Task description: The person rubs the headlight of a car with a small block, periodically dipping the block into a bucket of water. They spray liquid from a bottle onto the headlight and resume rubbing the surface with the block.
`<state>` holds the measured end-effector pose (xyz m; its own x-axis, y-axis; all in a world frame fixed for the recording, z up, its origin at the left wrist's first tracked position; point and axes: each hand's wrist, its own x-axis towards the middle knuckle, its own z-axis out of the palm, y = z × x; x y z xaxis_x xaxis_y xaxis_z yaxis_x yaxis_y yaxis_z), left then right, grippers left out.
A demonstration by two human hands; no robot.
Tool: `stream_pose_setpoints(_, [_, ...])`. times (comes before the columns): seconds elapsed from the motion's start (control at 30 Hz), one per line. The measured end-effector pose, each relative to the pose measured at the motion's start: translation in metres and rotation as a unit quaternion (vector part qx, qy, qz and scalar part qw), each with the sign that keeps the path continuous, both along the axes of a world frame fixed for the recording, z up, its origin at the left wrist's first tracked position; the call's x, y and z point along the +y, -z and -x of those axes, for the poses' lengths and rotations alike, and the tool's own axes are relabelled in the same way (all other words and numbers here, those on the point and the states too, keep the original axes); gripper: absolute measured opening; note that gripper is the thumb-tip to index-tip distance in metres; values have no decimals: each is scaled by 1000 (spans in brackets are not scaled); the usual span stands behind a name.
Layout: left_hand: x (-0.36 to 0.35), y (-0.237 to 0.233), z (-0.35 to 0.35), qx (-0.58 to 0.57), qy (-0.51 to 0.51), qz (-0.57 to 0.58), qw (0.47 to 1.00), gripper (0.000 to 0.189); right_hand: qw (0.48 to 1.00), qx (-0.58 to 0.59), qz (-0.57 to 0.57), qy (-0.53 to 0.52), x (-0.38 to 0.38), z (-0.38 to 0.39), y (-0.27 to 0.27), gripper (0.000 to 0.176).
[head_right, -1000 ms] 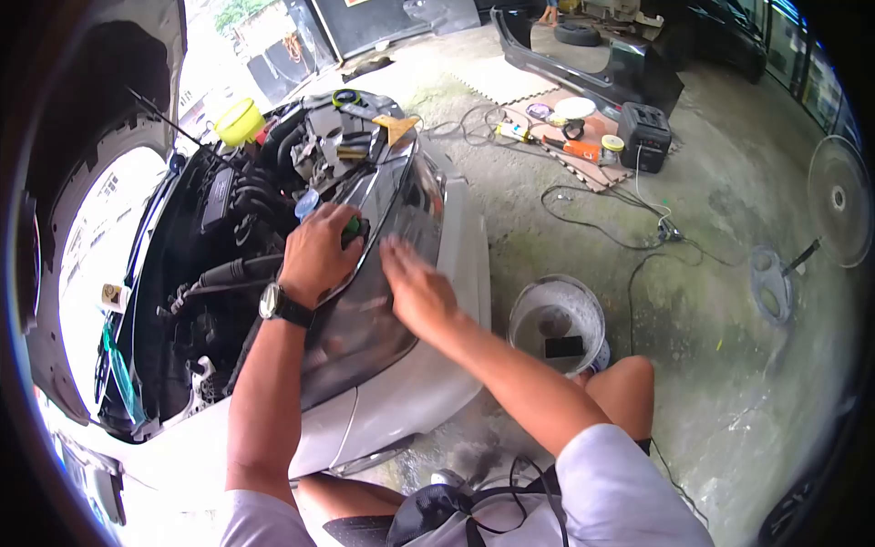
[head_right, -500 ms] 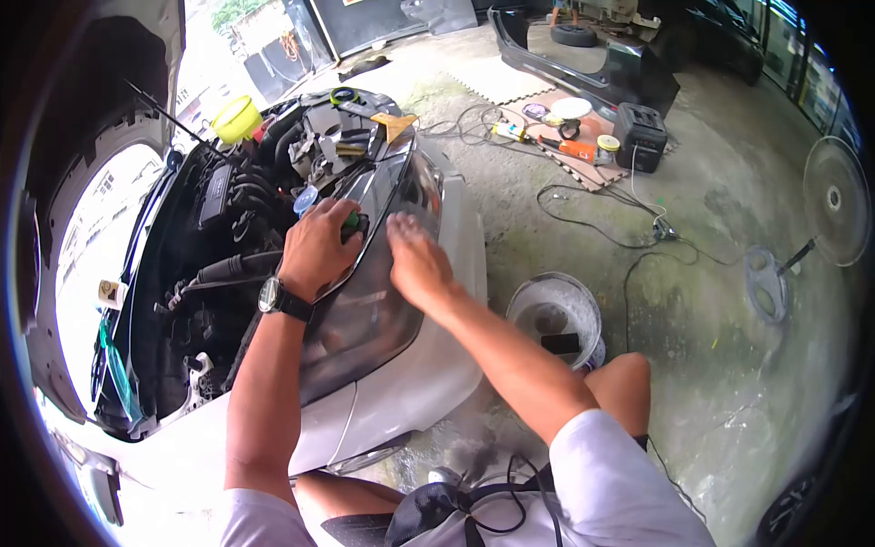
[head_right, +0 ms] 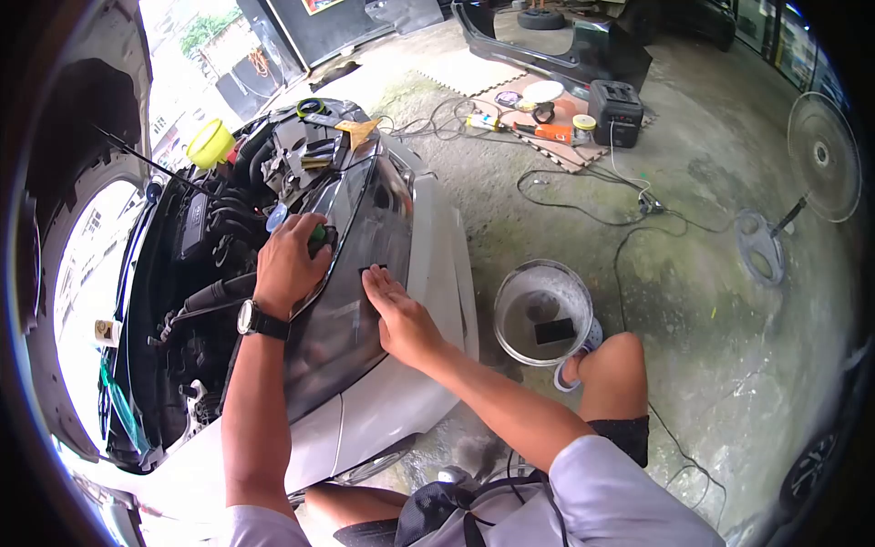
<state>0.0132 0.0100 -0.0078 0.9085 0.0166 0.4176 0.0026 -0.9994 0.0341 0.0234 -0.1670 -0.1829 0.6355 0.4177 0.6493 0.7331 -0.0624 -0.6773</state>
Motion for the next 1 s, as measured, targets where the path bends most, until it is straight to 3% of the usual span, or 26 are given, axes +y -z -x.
stream_pose_setpoints(0.1, [1,4,2,-3,-1,-5,1000,39,999,-8,-26,29,9,-44,12,69])
stream_pose_setpoints(0.13, [-1,3,4,9,-5,2,1000,39,997,74,-27,23,13,-62,6,68])
stream_pose_setpoints(0.23, [-3,0,2,13,-2,6,1000,39,993,106,7,58,23,-76,3,66])
stream_pose_setpoints(0.3, [0,-1,1,1,-4,6,1000,39,997,52,-17,49,13,-44,11,72])
stream_pose_setpoints(0.37, [2,2,1,10,0,12,1000,42,999,29,6,37,-4,-4,5,64])
stream_pose_setpoints(0.47, [1,0,3,12,-2,11,1000,41,999,11,-32,38,5,-33,16,64])
stream_pose_setpoints(0.57, [-1,1,1,13,3,9,1000,40,993,111,8,51,22,-85,10,69])
stream_pose_setpoints(0.63, [-1,2,1,17,-14,8,1000,40,990,127,4,55,21,-67,10,67])
stream_pose_setpoints(0.7, [-1,0,-1,11,-4,5,1000,40,997,46,-26,52,11,-25,21,71])
stream_pose_setpoints(0.77, [-1,2,0,6,-2,2,1000,41,998,50,-10,39,-2,4,22,73])
stream_pose_setpoints(1.0, [-2,1,-1,23,-19,12,999,41,991,114,27,69,23,-77,12,64])
